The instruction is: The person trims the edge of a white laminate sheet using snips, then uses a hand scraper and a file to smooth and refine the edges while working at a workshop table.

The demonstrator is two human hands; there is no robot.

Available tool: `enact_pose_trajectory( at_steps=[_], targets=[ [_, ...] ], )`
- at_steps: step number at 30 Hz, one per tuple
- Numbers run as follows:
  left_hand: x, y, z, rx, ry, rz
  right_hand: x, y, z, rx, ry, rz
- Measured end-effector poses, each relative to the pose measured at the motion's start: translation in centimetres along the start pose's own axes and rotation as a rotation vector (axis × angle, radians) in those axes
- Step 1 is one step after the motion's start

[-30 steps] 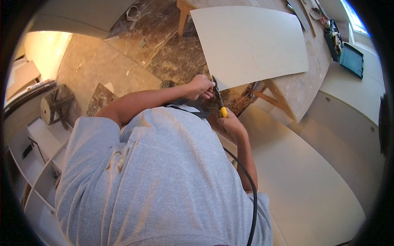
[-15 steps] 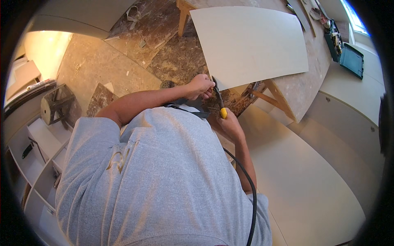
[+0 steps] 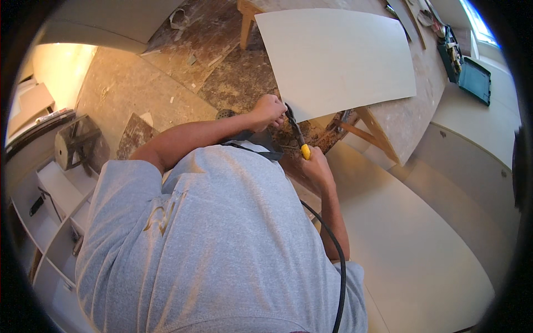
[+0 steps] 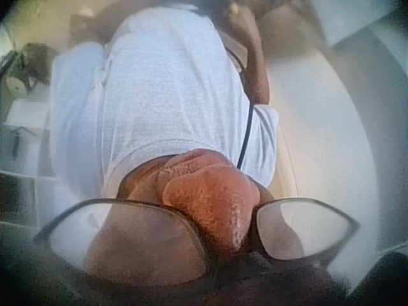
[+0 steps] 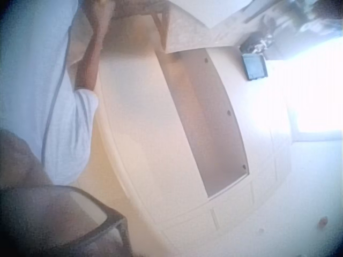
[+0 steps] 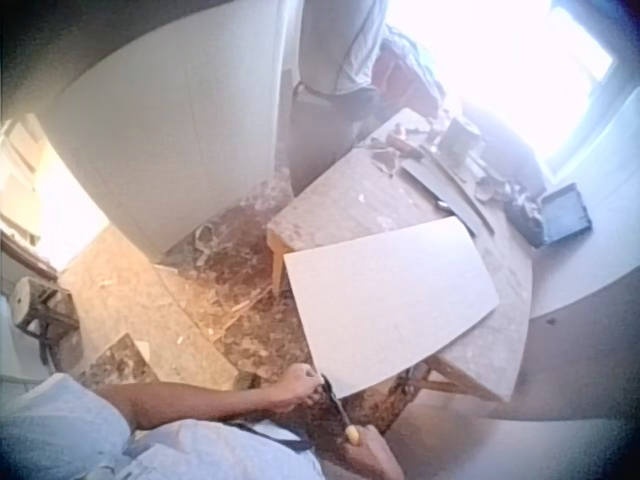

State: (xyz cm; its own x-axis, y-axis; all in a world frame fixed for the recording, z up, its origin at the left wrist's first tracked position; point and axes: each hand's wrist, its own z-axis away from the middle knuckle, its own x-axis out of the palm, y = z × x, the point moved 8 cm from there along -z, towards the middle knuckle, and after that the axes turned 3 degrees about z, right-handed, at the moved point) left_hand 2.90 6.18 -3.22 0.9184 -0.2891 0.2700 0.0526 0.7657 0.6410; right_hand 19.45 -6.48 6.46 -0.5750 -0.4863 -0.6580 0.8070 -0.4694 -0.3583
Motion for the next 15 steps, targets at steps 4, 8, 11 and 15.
enact_pose_trajectory(
  at_steps=[4, 8, 11, 15],
  targets=[
    [-0.2, -0.6, -0.2, -0.052, -0.007, 0.042, 0.4, -0.1, 0.1, 0.001, -0.075, -0.080],
    [-2.7, -1.3, -1.2, -0.043, 0.023, 0.028, 2.2, 1.3, 0.5, 0.049, -0.260, -0.170],
    [-6.6, -0.9, -1.1, 0.056, 0.179, -0.333, 4.7, 1.5, 1.5, 0.063, -0.456, -0.385],
    [-5.9, -2.4, 0.6, 0.002, -0.089, -0.580, 7.6, 0.8, 2.2, 0.092, -0.727, -0.656]
  ],
)
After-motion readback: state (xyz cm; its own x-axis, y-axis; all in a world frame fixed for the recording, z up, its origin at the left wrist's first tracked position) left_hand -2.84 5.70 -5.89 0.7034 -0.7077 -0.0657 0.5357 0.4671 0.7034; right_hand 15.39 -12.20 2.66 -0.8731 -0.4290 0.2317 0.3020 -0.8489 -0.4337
